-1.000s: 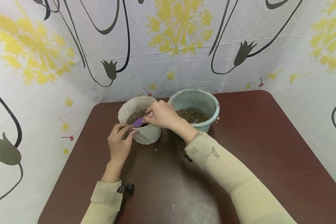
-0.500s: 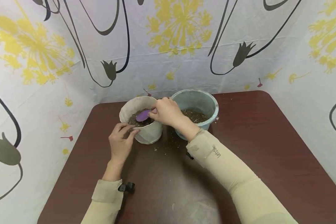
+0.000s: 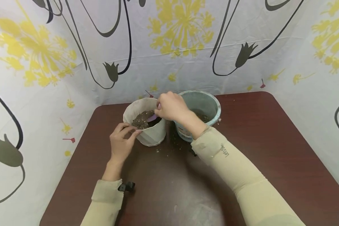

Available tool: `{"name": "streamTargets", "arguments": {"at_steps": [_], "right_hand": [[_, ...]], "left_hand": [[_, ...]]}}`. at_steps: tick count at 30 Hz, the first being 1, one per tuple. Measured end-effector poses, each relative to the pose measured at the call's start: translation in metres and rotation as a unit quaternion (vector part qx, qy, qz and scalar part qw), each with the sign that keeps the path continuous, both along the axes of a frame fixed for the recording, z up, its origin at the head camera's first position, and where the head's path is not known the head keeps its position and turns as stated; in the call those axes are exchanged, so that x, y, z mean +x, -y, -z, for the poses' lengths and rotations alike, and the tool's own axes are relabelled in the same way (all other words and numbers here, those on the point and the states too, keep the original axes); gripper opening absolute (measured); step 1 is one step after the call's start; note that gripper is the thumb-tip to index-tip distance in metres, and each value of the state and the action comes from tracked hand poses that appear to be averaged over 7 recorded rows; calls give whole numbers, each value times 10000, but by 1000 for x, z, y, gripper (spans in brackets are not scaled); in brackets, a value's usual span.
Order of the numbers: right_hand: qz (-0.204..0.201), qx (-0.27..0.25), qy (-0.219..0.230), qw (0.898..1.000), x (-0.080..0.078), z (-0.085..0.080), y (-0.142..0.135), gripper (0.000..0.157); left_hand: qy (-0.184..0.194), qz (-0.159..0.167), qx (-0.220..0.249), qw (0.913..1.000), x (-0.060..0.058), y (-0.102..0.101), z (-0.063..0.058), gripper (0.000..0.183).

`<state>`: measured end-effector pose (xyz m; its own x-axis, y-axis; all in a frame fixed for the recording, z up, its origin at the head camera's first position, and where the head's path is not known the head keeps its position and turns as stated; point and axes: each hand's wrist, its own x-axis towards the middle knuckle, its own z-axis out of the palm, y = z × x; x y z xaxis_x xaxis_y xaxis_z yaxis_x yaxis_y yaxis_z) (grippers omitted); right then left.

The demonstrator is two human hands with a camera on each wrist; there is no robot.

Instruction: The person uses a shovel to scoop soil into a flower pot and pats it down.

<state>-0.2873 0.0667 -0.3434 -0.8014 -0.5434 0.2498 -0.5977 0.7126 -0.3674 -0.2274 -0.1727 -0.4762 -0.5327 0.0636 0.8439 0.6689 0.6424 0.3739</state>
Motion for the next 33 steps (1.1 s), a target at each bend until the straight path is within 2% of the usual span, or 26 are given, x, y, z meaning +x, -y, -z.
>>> {"name": "streamTargets", "arguments": {"at_steps": [3,9,16,18,22,25,30,33], "right_hand": [[-18,-36,-240,9997,0,8,2,17],[104,-542,-449,9975,8,0,-3,15],[-78,-409,-706,9966,5,42,16,23],[-173,-540,-813,9951,5,45,15,22],[-86,-972,-1081,9893,6,41,10,18],[100,-1029,-1029,9893,4,42,8,18],[321,-806,-711,9937,0,56,10,22],[306,-800,-776,9933,0,53,8,21]], "left_hand": [[-53,22,18,10000,3,-4,0,22],[146,81,-39,9999,-2,11,-4,22],[80,35,114,9999,1,-1,2,18],[87,36,70,9999,1,1,2,20],[147,26,1,9999,-1,9,-1,22],[146,-46,51,9999,-2,9,-1,22],[103,-163,154,9997,0,-3,4,24],[82,-100,101,9999,2,-4,4,22]]}}
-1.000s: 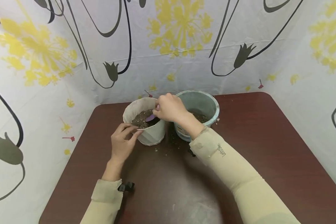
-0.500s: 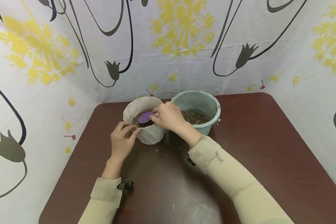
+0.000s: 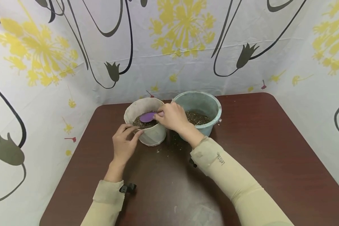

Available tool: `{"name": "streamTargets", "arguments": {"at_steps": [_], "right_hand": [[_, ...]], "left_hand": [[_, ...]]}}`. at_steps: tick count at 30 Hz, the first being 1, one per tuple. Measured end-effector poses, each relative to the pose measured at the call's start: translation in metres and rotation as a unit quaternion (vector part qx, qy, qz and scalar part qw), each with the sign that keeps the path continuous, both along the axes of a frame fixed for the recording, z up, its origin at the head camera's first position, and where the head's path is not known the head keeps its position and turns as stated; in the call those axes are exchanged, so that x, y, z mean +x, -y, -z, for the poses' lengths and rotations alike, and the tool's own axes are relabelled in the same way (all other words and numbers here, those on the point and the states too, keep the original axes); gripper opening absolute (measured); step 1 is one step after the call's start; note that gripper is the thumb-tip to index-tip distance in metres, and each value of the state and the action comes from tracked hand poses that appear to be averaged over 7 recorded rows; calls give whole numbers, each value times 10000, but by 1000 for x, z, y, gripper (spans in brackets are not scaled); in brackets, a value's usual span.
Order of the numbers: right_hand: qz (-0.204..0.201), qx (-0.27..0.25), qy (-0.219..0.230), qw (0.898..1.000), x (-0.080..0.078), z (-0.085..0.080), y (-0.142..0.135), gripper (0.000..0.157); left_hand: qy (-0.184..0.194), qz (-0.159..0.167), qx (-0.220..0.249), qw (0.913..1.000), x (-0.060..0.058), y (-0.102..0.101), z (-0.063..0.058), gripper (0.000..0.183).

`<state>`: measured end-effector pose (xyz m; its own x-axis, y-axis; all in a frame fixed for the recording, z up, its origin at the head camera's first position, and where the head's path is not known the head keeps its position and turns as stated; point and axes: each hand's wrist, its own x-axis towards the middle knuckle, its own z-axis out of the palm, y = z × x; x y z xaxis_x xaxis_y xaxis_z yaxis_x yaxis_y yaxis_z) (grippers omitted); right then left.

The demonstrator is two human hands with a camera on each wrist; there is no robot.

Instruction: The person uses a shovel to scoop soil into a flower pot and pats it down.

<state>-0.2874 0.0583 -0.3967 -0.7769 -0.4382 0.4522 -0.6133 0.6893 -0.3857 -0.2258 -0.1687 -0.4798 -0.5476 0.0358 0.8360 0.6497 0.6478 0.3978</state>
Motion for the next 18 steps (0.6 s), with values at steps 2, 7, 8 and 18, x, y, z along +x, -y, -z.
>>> {"name": "streamTargets", "arguments": {"at_steps": [2,7,8,18], "right_hand": [[21,-49,-102,9999,2,-8,-3,19],[105,-59,232,9997,11,-32,-7,17],[131,38,369,9992,12,-34,-6,17],[349,651,460,9962,13,-42,-2,16]], "left_hand": [[21,98,-75,9999,0,3,-1,21],[95,125,-248,9996,-1,11,-5,19],[80,105,-247,9996,0,11,-5,18],[35,97,-206,9997,6,1,-8,23]]}}
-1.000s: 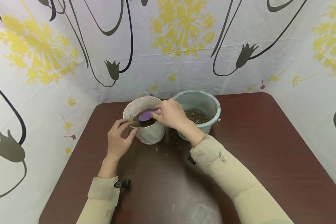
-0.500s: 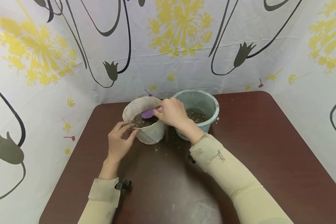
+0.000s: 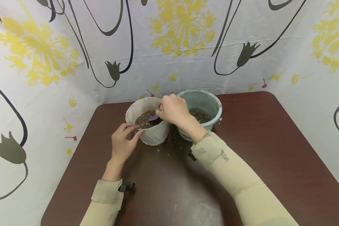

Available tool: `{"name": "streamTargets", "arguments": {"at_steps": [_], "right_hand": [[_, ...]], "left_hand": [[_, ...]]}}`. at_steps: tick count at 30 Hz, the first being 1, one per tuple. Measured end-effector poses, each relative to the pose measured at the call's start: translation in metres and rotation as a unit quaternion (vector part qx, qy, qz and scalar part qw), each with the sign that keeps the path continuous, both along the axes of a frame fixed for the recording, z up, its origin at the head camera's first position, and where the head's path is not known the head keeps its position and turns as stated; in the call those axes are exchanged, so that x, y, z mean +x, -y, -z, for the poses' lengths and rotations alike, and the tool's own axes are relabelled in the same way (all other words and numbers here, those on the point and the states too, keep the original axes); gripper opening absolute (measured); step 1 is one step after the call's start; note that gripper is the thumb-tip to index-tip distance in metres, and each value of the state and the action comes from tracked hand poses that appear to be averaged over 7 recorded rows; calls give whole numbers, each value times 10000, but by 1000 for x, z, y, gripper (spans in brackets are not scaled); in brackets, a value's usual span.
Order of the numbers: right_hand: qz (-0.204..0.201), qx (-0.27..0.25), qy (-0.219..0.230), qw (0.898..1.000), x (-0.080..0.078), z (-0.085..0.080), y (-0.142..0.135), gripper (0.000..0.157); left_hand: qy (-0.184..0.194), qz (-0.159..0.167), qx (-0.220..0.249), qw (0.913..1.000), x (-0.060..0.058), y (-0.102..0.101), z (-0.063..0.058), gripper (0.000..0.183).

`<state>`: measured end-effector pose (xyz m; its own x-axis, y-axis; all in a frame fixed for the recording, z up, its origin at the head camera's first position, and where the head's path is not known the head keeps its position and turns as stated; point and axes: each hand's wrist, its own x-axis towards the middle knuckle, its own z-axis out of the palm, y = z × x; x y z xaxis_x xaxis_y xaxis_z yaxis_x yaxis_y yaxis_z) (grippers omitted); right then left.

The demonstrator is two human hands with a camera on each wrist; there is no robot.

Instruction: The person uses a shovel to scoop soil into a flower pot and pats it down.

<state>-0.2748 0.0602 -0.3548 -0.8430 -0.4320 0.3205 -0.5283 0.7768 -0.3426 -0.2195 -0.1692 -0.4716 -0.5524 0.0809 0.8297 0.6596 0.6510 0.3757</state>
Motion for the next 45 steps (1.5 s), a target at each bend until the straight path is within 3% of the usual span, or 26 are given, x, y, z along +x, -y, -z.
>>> {"name": "streamTargets", "arguments": {"at_steps": [4,8,15,18,22,25,28,31,33,38,41,45], "right_hand": [[-220,-266,207,9992,3,-16,-6,15],[-311,38,625,9976,4,-26,-3,14],[-114,787,229,9966,6,-29,0,14],[-164,582,177,9980,6,-26,-2,13],[-193,-244,-152,9994,5,-17,-5,14],[-266,-666,-504,9962,4,4,0,18],[-281,-668,-603,9955,2,32,8,20],[-314,-536,-664,9959,1,49,11,19],[-384,-609,-782,9943,0,51,11,18],[-562,-924,-940,9897,0,36,7,14],[-536,-1019,-886,9894,0,34,8,15],[-483,-830,-738,9926,-4,45,12,17]], "left_hand": [[95,7,-56,9999,-3,8,-3,23],[122,68,-161,9998,-5,11,-3,19],[132,36,-154,9998,-3,7,-2,17],[68,-27,-73,9999,-2,3,0,18],[-78,-106,215,9997,-2,-7,5,20],[-128,-93,331,9993,-2,-12,8,20],[-179,-86,254,9995,-3,-8,10,22],[-226,-167,217,9994,-6,-2,12,25],[-201,-256,224,9992,-7,0,13,25],[-173,-366,520,9978,-5,-11,17,27],[-266,-257,565,9977,-3,-18,19,27],[-284,-45,399,9988,-4,-13,19,29]]}}
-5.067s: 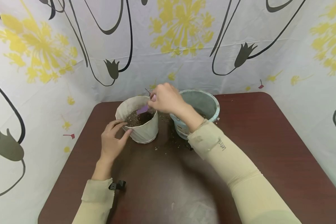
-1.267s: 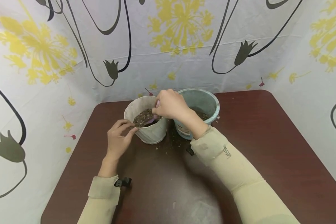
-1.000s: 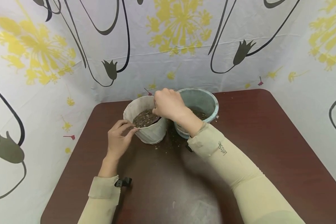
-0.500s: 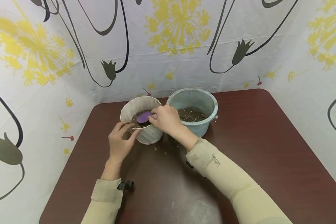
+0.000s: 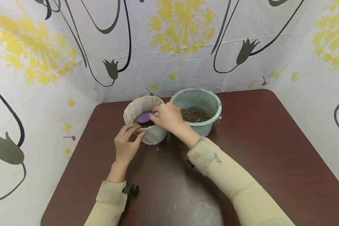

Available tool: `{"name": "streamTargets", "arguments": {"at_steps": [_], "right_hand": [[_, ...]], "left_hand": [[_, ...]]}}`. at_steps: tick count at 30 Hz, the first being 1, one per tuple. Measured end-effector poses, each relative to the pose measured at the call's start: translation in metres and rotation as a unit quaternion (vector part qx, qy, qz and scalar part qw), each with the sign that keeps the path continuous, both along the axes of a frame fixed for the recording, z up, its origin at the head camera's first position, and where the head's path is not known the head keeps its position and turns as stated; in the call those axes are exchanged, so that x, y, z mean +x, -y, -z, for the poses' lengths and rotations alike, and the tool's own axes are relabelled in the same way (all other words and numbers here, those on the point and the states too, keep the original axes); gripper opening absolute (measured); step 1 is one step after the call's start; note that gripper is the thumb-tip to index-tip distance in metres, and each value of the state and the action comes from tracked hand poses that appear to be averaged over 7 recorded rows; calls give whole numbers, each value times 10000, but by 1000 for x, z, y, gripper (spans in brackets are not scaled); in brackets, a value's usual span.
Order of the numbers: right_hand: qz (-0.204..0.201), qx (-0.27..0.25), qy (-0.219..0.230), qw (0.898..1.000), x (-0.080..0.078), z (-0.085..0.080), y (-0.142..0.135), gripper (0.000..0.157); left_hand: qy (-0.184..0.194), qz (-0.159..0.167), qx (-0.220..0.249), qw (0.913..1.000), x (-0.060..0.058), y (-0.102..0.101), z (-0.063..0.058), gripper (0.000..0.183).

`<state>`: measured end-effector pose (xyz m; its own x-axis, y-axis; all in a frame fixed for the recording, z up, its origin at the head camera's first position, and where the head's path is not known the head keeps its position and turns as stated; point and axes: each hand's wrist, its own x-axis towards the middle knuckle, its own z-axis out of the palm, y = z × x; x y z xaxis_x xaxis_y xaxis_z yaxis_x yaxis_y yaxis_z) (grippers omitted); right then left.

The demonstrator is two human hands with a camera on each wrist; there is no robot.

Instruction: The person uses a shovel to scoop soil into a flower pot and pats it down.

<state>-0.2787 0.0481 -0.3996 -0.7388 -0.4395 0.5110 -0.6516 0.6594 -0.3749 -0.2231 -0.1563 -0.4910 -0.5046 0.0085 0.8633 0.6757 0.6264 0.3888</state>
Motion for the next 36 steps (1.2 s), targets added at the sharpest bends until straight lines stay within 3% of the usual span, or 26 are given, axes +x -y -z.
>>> {"name": "streamTargets", "arguments": {"at_steps": [6,11,16,18,24,30,33,36], "right_hand": [[76,-70,-153,9998,-2,1,-6,14],[161,-139,-149,9997,-2,-6,-8,15],[35,194,179,9996,-6,1,-8,18],[54,184,157,9997,-8,0,-10,16],[444,-105,-47,9989,-8,-13,-15,14],[391,343,412,9978,-10,-1,-6,20],[331,285,287,9986,-9,-1,-5,17],[423,68,95,9990,-7,-10,-9,15]], "left_hand": [[208,-139,-103,9996,-3,9,-5,27],[201,-324,256,9989,1,-10,-2,26],[78,146,289,9994,5,-25,-1,25],[64,284,160,9994,4,-19,-4,28],[58,-107,-53,9999,-2,12,-11,29],[133,-263,18,9996,-2,0,-7,27],[125,-187,28,9997,-2,-4,-5,25],[172,-86,42,9998,-4,6,-6,28]]}}
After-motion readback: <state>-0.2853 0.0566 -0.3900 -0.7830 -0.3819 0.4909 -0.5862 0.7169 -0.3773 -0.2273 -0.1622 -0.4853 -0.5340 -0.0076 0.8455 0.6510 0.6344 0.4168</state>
